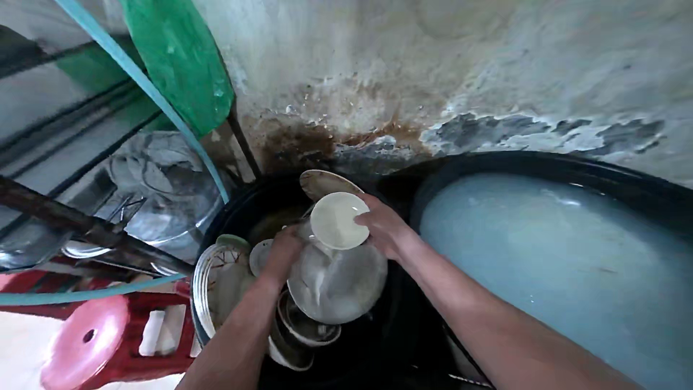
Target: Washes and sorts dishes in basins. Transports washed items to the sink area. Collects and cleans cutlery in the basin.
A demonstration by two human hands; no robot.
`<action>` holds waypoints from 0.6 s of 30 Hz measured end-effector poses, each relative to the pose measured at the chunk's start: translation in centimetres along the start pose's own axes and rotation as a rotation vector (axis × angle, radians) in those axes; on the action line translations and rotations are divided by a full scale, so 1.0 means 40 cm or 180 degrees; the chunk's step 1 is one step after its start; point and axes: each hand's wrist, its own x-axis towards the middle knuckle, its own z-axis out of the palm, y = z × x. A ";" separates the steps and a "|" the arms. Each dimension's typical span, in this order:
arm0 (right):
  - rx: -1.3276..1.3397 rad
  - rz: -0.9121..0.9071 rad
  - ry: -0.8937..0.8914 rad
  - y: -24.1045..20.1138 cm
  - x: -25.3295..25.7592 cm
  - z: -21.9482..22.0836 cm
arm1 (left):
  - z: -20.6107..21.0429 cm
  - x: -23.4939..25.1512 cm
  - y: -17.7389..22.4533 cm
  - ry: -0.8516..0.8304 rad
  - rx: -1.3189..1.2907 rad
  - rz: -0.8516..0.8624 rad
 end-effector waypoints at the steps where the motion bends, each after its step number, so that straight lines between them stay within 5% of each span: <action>1: 0.0144 0.0072 0.0081 -0.001 0.003 -0.007 | -0.005 0.009 -0.026 0.0042 -0.0541 -0.0136; 3: 0.0253 0.0065 0.0281 0.002 0.007 -0.021 | -0.016 0.014 -0.068 0.0087 -0.1153 -0.0377; 7: -0.0621 -0.0247 0.0537 0.007 0.027 -0.021 | -0.031 0.004 -0.096 0.0071 -0.1014 -0.0404; 13: -0.2295 -0.1647 0.0295 -0.022 -0.004 0.042 | -0.022 0.004 -0.042 0.0002 -0.0522 -0.0208; 18: -0.2348 -0.2997 0.0978 0.002 -0.066 -0.111 | -0.073 -0.082 0.001 0.0742 -0.0232 0.0653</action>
